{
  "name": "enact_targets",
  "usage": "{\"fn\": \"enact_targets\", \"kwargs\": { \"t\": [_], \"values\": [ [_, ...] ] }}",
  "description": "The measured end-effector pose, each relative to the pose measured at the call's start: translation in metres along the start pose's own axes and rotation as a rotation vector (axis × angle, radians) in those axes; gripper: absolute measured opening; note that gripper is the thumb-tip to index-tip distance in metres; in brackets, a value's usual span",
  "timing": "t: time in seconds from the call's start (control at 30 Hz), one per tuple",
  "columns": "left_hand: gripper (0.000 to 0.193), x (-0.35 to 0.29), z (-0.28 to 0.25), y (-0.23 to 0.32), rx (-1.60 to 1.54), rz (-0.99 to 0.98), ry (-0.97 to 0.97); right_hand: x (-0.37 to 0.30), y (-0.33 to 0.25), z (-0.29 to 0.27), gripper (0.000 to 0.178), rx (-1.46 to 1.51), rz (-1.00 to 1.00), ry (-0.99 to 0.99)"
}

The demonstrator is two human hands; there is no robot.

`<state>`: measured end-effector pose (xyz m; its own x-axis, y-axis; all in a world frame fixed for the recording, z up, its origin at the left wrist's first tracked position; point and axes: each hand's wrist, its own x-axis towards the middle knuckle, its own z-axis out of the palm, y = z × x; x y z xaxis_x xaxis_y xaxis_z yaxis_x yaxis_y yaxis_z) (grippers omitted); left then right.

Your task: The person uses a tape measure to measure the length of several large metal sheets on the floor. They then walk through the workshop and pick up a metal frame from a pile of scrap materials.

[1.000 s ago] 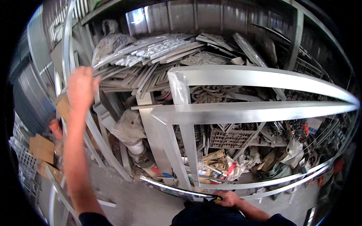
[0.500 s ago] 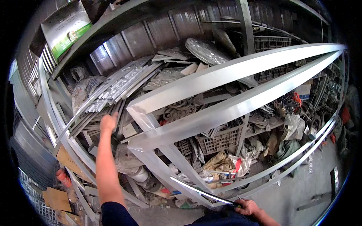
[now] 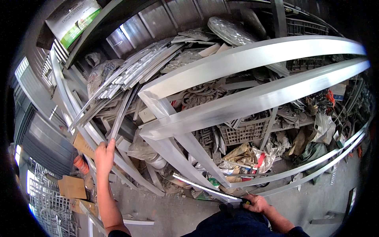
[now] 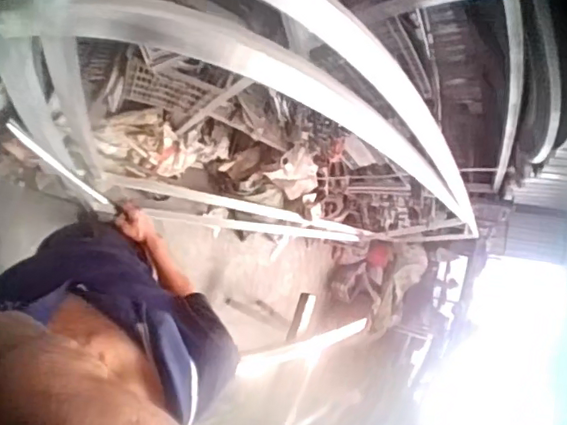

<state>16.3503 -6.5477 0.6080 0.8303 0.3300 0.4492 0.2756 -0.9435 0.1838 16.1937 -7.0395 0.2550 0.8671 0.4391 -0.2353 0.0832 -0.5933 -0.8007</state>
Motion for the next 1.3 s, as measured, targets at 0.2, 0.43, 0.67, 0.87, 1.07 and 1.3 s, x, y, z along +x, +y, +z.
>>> {"fn": "enact_targets", "kwargs": {
  "t": [0.2, 0.43, 0.67, 0.87, 1.07, 1.3],
  "values": [
    [0.041, 0.015, -0.017, -0.006, -0.300, -0.187, -0.316, 0.020, 0.006, -0.014, 0.048, -0.021, -0.049, -0.023],
    [0.048, -0.019, -0.061, 0.028, -0.317, -0.073, -0.438, 0.046, -0.002, -0.012, 0.045, -0.014, -0.168, -0.041],
    [0.055, -0.160, -0.131, -0.002, -0.665, -0.550, -0.440, 0.089, -0.011, -0.003, 0.048, 0.029, -0.273, -0.187],
    [0.063, -0.221, -0.174, -0.024, -0.749, -0.548, -0.328, 0.120, -0.050, -0.003, 0.043, 0.029, -0.407, -0.361],
    [0.059, -0.265, -0.189, -0.066, -0.355, -0.602, -0.469, 0.131, -0.044, 0.031, 0.040, 0.181, -0.309, -0.329],
    [0.053, -0.246, -0.095, -0.098, -0.695, -0.639, -0.567, 0.126, -0.041, 0.063, 0.038, 0.148, -0.359, -0.358]
  ]
}}
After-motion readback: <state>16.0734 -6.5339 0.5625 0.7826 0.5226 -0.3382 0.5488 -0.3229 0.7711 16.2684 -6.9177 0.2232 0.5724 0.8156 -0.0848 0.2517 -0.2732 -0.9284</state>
